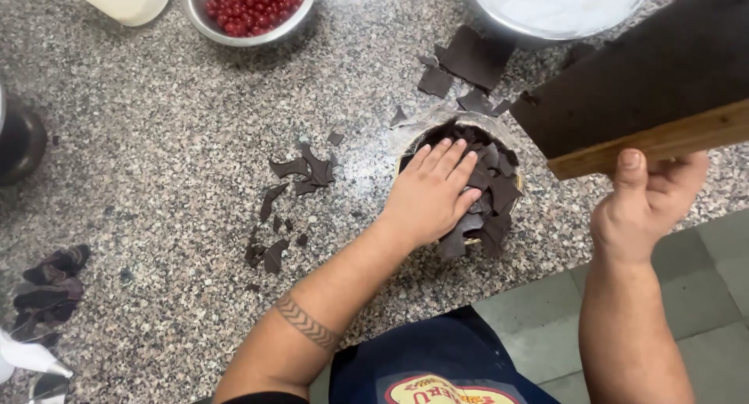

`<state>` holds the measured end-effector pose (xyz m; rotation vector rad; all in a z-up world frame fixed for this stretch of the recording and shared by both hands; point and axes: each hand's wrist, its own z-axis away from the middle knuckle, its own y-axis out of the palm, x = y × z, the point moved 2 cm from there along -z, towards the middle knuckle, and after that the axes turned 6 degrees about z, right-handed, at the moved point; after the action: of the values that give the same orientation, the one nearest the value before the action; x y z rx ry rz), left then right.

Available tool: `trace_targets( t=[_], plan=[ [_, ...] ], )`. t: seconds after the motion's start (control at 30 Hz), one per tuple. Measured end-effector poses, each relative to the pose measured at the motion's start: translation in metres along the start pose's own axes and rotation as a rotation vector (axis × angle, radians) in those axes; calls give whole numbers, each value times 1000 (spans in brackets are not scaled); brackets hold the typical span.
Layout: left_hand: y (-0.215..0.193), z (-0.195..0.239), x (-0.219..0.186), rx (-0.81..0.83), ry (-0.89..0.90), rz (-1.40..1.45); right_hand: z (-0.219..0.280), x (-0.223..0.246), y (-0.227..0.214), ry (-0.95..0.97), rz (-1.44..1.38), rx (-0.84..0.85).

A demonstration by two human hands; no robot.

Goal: The person uses a bench scraper to scoop chocolate shavings off the granite countertop and transfer them into a round container, repeating the scooping across the counter. They then press the shavings down, cover the container with plastic wrap, and sweep the remaining shavings onto the scraper.

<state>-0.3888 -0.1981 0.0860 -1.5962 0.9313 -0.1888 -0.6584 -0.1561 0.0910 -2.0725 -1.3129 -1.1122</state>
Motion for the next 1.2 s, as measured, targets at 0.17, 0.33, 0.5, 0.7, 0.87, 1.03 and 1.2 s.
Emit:
trace_targets(
  t=[0.17, 0.33, 0.5, 0.7, 0.87, 1.03, 1.2],
  plan=[
    [1, -3, 3, 50, -12, 14, -2, 2, -14, 32, 60, -24],
    [7, -4, 5, 52, -18, -15, -13, 19, -13, -25, 50, 13],
    [2, -9, 16, 52, 74, 76, -12, 37, -7, -10, 38, -7],
    [-22, -11, 17, -76, 50, 438, 13, 10, -53, 101, 81, -8],
    [-36, -28, 31, -309, -123, 518, 17, 21, -45, 166, 86, 10],
    [-18, -36, 44, -384, -58, 471, 39, -20, -75, 229, 112, 83],
    [-23, -27, 28, -75, -69, 522, 21, -22, -67, 561, 152, 97]
  ],
)
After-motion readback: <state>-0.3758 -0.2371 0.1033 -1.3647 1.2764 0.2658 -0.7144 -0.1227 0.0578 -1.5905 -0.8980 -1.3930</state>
